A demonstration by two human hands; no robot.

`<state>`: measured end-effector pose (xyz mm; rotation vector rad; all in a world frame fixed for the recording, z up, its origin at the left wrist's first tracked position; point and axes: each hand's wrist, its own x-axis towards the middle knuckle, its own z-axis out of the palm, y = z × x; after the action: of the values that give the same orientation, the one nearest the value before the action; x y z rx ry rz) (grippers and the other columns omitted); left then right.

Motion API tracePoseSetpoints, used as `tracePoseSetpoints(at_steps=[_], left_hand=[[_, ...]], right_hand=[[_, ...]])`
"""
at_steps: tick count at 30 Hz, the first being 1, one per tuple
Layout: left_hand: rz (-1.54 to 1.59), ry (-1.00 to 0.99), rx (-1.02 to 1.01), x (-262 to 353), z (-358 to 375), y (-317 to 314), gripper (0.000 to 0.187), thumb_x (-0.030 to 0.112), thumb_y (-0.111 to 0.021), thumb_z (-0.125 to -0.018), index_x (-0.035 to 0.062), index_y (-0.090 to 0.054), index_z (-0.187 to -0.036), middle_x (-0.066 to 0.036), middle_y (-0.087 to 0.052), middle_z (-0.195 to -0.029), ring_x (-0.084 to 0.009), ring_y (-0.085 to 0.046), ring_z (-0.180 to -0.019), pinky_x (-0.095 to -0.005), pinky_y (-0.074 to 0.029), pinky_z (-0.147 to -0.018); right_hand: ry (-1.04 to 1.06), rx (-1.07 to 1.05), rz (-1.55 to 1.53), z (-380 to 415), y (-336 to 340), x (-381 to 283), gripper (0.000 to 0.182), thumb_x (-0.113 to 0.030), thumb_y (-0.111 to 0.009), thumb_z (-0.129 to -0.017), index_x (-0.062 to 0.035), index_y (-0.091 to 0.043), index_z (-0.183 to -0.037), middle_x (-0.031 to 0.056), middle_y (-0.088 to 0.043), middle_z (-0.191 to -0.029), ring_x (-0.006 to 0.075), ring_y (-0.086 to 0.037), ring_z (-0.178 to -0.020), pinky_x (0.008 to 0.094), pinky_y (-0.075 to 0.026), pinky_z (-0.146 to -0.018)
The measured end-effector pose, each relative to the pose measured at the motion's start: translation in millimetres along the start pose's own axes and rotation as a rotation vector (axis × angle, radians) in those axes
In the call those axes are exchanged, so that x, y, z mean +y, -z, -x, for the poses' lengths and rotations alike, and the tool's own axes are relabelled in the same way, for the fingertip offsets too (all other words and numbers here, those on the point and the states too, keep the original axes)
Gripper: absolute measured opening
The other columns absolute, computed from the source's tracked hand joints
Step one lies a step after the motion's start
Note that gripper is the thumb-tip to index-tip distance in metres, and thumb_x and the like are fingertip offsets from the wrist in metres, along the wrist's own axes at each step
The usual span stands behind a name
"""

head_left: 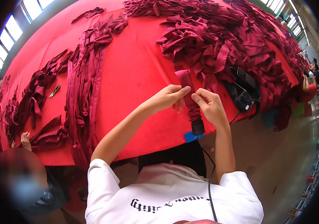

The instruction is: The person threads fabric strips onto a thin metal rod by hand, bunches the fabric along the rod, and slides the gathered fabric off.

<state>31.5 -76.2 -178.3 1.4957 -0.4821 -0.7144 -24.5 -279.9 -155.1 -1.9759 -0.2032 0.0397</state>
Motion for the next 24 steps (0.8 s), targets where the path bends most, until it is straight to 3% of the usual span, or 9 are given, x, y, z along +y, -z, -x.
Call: tracePoseSetpoints(at_steps=[2,7,9,15,17,18,20,22,24], left_hand=[[-0.047,0.062,-0.207,3.1,4.5,2.4,0.054,0.051,-0.045,-0.103,0.0055,-0.059,-0.078,-0.006,-0.064,-0.065,-0.0148,-0.065,-0.058,-0.0271,-0.050,-0.056],[-0.128,0.150,-0.365,-1.5,6.3,-2.5,0.061,0.054,-0.044,-0.102,0.0051,-0.059,-0.070,-0.005,-0.064,-0.065,-0.0148,-0.065,-0.062,-0.0281,-0.051,-0.061],[-0.087,0.175,-0.415,-2.5,6.1,-3.1,0.062,0.055,-0.044,-0.102,0.0050,-0.060,-0.069,-0.005,-0.064,-0.065,-0.0147,-0.065,-0.062,-0.0279,-0.051,-0.061],[-0.396,0.041,-0.226,17.8,12.2,3.9,0.061,0.060,-0.049,-0.097,0.0038,-0.059,-0.076,-0.004,-0.062,-0.062,-0.0125,-0.061,-0.059,-0.0270,-0.048,-0.056],[-0.196,-0.038,-0.021,18.2,10.9,3.8,0.053,0.056,-0.052,-0.098,0.0039,-0.058,-0.090,-0.002,-0.057,-0.061,-0.0100,-0.059,-0.056,-0.0251,-0.045,-0.052],[-0.133,-0.088,0.086,14.9,6.1,3.5,0.049,0.053,-0.052,-0.099,0.0046,-0.056,-0.091,-0.001,-0.055,-0.061,-0.0094,-0.058,-0.055,-0.0246,-0.044,-0.051],[-0.102,-0.174,0.240,9.0,-1.0,-0.7,0.040,0.044,-0.049,-0.103,0.0062,-0.051,-0.088,-0.001,-0.052,-0.060,-0.0083,-0.055,-0.052,-0.0236,-0.042,-0.049],[-0.056,-0.198,0.203,-1.4,-5.9,-5.0,0.039,0.041,-0.048,-0.104,0.0061,-0.051,-0.087,-0.001,-0.053,-0.061,-0.0083,-0.055,-0.052,-0.0241,-0.042,-0.049],[-0.012,-0.220,0.126,-4.7,-6.0,-6.5,0.040,0.038,-0.048,-0.105,0.0061,-0.050,-0.080,-0.002,-0.057,-0.062,-0.0095,-0.057,-0.052,-0.0259,-0.041,-0.048]], right_hand=[[0.039,-0.025,0.108,13.7,4.6,-5.3,0.022,-0.014,-0.065,-0.094,0.0034,-0.060,-0.083,0.0041,-0.055,-0.067,0.0106,-0.044,-0.059,0.0308,-0.038,-0.055],[-0.021,-0.066,0.044,15.7,14.9,-1.2,0.025,-0.020,-0.062,-0.097,0.0037,-0.064,-0.092,0.0061,-0.062,-0.080,0.0133,-0.058,-0.076,0.0271,-0.046,-0.069],[-0.063,-0.005,-0.076,2.6,7.5,1.0,0.027,-0.024,-0.061,-0.099,0.0020,-0.066,-0.099,0.0012,-0.059,-0.079,0.0079,-0.055,-0.075,0.0245,-0.044,-0.067],[0.002,-0.080,-0.210,-22.1,-10.8,8.3,0.037,-0.022,-0.060,-0.100,-0.0037,-0.046,-0.072,-0.0074,-0.038,-0.066,0.0028,-0.033,-0.061,0.0265,-0.026,-0.050],[0.006,0.065,0.023,-12.5,-13.5,1.0,0.038,-0.021,-0.063,-0.098,-0.0026,-0.045,-0.070,-0.0009,-0.035,-0.062,0.0062,-0.030,-0.057,0.0274,-0.027,-0.050],[0.053,0.150,0.165,-7.8,-18.5,-7.6,0.036,-0.018,-0.064,-0.095,-0.0004,-0.046,-0.070,0.0088,-0.039,-0.061,0.0156,-0.037,-0.054,0.0327,-0.033,-0.051],[0.186,0.229,0.341,0.6,-26.0,-14.7,0.034,-0.017,-0.064,-0.094,0.0003,-0.047,-0.070,0.0113,-0.043,-0.063,0.0217,-0.041,-0.057,0.0363,-0.035,-0.054],[0.281,0.271,0.594,12.7,-25.8,-21.8,0.028,-0.013,-0.063,-0.092,0.0012,-0.050,-0.071,0.0139,-0.053,-0.067,0.0329,-0.050,-0.067,0.0437,-0.039,-0.060],[0.269,0.267,0.598,25.0,-24.0,-25.7,0.029,-0.013,-0.063,-0.092,0.0011,-0.050,-0.071,0.0138,-0.053,-0.067,0.0327,-0.049,-0.066,0.0439,-0.039,-0.060]])
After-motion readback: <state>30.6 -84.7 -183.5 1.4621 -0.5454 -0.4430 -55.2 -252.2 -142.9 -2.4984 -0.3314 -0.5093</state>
